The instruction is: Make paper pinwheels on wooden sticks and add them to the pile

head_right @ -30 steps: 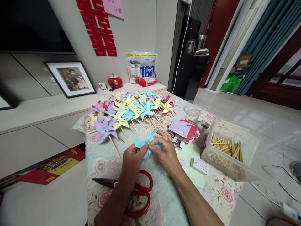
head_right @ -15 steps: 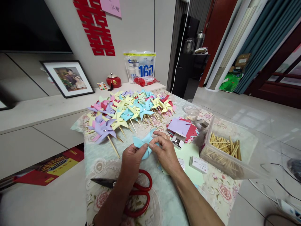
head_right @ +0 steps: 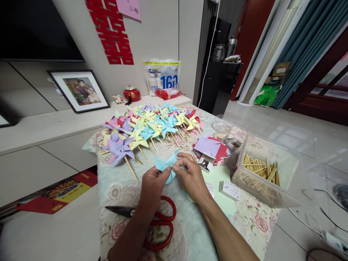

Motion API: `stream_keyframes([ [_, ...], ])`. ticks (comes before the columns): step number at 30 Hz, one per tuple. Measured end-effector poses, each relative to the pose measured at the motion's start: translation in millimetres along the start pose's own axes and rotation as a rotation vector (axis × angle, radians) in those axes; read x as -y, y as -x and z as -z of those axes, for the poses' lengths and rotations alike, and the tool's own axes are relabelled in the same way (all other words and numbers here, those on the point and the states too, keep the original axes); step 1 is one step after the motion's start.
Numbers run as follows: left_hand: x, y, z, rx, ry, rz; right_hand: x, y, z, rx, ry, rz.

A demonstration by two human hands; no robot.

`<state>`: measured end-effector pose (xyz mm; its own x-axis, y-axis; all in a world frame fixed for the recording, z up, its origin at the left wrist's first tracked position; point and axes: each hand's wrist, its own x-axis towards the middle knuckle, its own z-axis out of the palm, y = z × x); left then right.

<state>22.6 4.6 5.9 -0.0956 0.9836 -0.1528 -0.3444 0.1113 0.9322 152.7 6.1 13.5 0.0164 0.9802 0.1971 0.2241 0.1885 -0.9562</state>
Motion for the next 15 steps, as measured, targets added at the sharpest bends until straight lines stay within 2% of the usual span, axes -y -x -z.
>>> stream_keyframes([
  [11,3.7,-0.3,0.8,-0.016,-0.116,-0.035,-1.3,0.7,-1.2,-0.02,0.001,-0.012],
  [15,2.6,-0.5,0.4,-0.009,-0.067,-0.013,0.8,1.7,-2.9,0.001,-0.049,-0.037],
])
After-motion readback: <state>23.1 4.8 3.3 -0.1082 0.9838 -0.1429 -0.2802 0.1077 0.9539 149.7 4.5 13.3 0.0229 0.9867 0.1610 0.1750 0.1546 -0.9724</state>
